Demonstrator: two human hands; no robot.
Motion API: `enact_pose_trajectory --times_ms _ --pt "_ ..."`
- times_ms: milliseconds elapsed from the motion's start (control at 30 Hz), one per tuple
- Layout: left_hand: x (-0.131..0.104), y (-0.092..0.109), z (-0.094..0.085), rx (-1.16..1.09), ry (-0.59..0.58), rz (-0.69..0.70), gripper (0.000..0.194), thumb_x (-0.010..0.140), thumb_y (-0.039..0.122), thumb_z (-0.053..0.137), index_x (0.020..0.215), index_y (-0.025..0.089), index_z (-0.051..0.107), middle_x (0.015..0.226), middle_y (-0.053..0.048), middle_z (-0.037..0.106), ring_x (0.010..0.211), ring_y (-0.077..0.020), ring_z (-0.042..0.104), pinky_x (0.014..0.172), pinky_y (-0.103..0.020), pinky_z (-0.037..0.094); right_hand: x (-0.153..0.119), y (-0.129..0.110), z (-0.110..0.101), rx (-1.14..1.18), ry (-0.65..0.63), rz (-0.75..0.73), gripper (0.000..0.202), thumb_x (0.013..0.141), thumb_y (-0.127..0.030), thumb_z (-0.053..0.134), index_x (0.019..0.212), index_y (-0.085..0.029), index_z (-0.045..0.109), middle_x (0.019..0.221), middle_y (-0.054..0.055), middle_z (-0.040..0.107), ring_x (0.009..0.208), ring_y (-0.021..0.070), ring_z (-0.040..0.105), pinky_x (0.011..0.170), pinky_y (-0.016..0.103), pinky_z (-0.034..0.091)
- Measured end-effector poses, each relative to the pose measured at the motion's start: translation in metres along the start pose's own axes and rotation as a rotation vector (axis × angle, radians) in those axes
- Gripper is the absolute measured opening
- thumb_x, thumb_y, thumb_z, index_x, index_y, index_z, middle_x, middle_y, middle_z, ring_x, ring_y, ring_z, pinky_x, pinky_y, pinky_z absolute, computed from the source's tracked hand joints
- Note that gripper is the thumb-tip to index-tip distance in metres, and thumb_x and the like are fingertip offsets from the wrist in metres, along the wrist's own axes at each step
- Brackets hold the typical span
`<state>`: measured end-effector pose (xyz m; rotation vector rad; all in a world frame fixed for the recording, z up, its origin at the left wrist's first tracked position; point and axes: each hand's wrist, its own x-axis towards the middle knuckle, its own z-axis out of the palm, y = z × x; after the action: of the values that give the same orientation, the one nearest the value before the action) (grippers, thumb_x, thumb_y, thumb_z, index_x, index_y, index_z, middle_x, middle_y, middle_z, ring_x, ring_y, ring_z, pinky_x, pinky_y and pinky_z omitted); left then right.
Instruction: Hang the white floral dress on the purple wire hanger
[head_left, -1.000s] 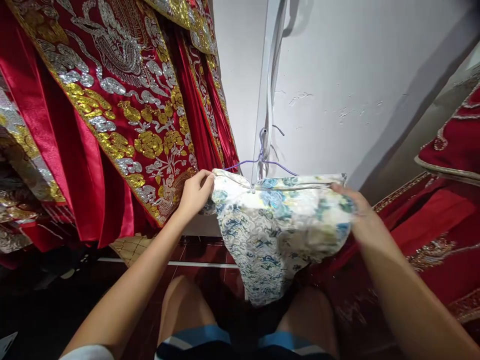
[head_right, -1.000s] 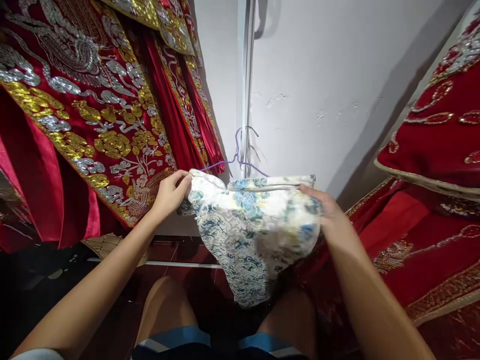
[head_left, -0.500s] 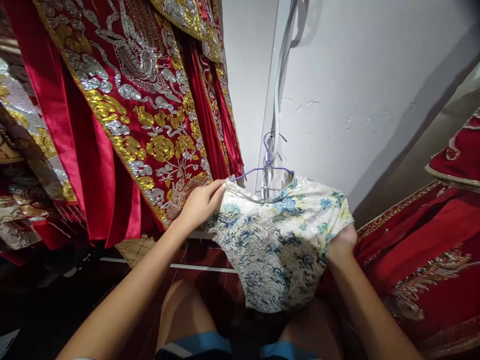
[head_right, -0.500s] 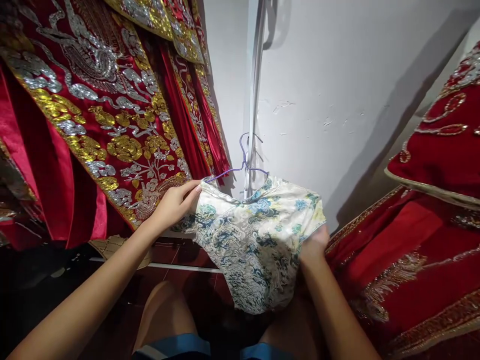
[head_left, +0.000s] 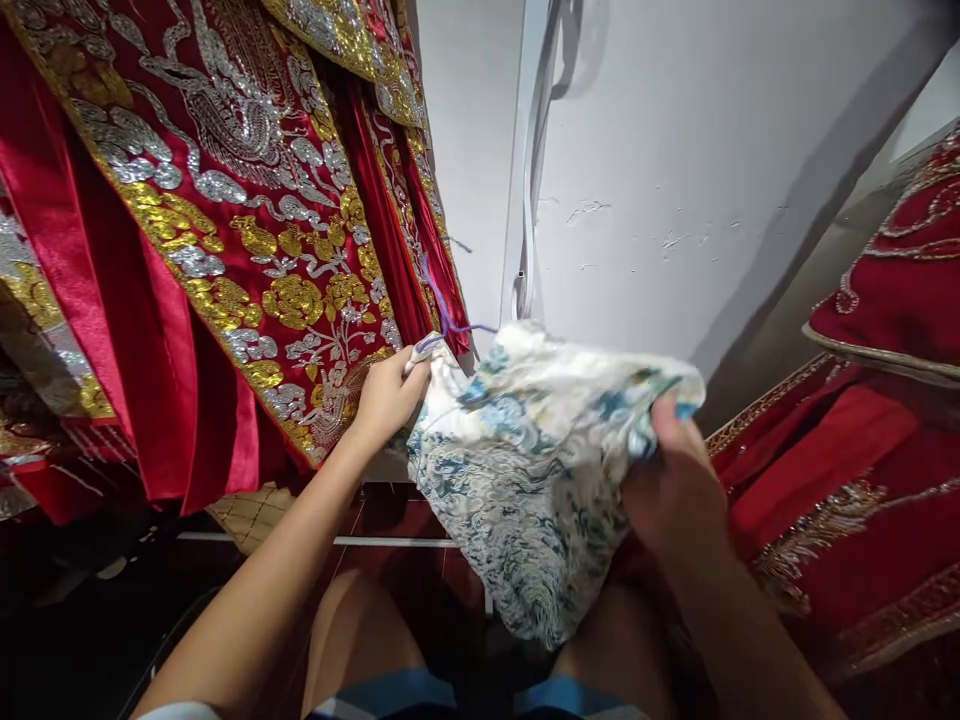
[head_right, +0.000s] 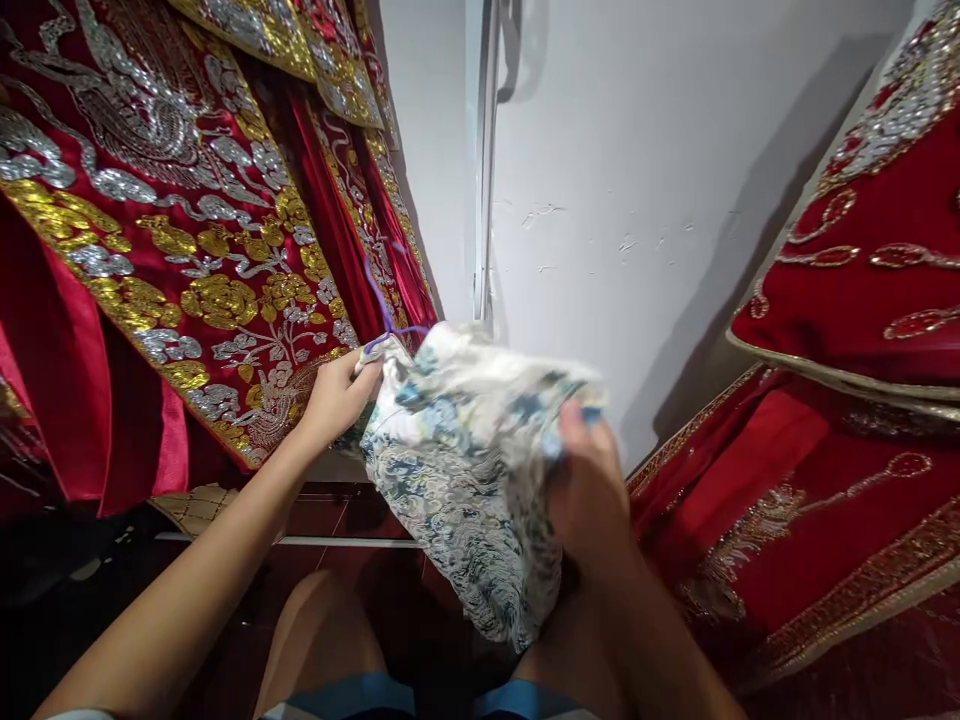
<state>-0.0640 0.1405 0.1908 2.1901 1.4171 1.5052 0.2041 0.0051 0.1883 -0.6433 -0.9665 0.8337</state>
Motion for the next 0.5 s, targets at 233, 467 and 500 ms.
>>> enact_pose_trajectory --times_ms 233,467,500 --pt "-0.043 -0.003 0.030 -0.555 0.113 -0.116 0.022 0.083 0.042 0.053 0.078 0.021 0.053 0.083 -0.003 0.057 0.078 -0.0193 0.052 0.071 -0.031 0.042 -0.071 -0.008 0.014 -0.268 -1.142 0.069 0.036 0.084 -0.024 0.074 0.121 -0.026 0.073 0.132 0.008 0.068 0.120 0.0255 0.064 0.107 0.035 0.047" --pt "-0.081 0.040 0.065 -1.293 -0.349 -0.131 0.056 0.071 0.070 0.064 0.061 0.024 0.035 0.061 -0.001 0.050 0.048 -0.0131 0.043 0.056 -0.038 0.046 -0.049 0.050 -0.025 -0.631 -0.269 0.103 0.046 0.095 -0.048 0.057 0.135 -0.028 0.062 0.145 0.007 0.057 0.135 0.0265 0.050 0.113 0.043 0.038" --pt "-0.087 0.045 0.071 -1.375 -0.426 -0.136 0.061 0.066 0.073 0.067 0.058 0.024 0.033 0.057 -0.001 0.047 0.045 -0.0130 0.043 0.054 -0.039 0.046 -0.054 0.058 -0.028 -0.581 -0.244 0.203 0.048 0.093 -0.054 0.057 0.129 -0.025 0.067 0.139 0.008 0.062 0.129 0.0278 0.055 0.109 0.042 0.043"
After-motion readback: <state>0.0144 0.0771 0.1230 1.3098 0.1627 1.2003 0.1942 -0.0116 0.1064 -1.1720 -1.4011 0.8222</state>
